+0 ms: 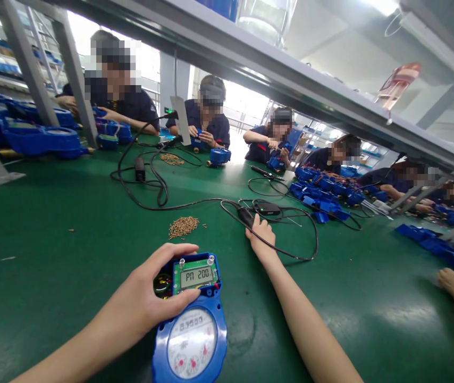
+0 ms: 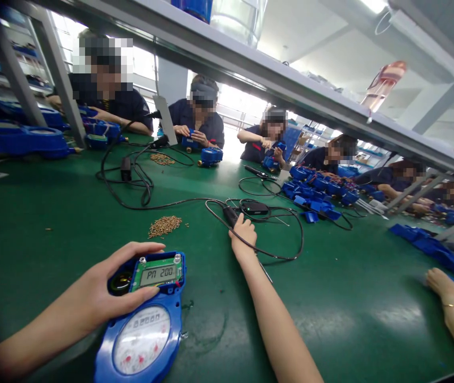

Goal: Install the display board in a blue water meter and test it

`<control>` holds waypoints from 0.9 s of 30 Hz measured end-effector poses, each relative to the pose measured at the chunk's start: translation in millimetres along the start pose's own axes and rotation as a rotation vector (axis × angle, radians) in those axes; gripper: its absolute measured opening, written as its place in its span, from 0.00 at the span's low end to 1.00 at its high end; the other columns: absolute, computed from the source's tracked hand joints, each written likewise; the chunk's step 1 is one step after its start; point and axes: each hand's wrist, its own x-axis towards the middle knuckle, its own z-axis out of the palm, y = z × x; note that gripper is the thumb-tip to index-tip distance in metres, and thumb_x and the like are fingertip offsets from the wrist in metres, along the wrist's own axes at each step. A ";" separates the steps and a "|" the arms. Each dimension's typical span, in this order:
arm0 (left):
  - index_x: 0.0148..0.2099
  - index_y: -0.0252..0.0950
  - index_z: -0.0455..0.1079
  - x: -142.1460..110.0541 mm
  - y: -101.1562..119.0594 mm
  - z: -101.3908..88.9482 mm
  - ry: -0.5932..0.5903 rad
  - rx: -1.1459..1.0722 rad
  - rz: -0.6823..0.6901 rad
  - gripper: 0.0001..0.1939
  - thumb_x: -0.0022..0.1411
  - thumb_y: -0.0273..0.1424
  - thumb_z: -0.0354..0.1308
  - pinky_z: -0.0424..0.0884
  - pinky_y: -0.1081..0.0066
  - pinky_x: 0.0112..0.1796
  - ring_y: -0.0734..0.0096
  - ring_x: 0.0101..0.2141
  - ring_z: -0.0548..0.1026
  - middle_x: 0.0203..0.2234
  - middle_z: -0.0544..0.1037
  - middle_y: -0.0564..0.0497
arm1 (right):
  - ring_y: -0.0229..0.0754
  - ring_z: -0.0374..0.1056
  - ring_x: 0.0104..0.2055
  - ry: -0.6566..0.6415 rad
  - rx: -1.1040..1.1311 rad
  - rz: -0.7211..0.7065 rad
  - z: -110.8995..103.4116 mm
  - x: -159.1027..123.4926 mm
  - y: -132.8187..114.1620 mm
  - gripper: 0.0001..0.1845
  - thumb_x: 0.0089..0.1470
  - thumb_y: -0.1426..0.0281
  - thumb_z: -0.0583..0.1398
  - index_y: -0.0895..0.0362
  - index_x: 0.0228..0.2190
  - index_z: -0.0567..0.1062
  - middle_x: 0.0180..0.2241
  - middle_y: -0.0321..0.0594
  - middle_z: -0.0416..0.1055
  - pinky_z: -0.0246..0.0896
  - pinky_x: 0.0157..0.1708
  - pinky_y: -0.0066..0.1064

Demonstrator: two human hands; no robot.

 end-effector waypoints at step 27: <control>0.53 0.49 0.70 1.5 5.4 3.2 0.010 -0.092 -0.083 0.26 0.50 0.30 0.64 0.68 0.56 0.57 0.56 0.53 0.74 0.50 0.76 0.54 | 0.29 0.58 0.16 0.197 1.695 -0.487 -25.9 39.6 -114.1 0.17 0.49 0.69 0.67 0.53 0.38 0.66 0.18 0.21 0.61 0.58 0.21 0.25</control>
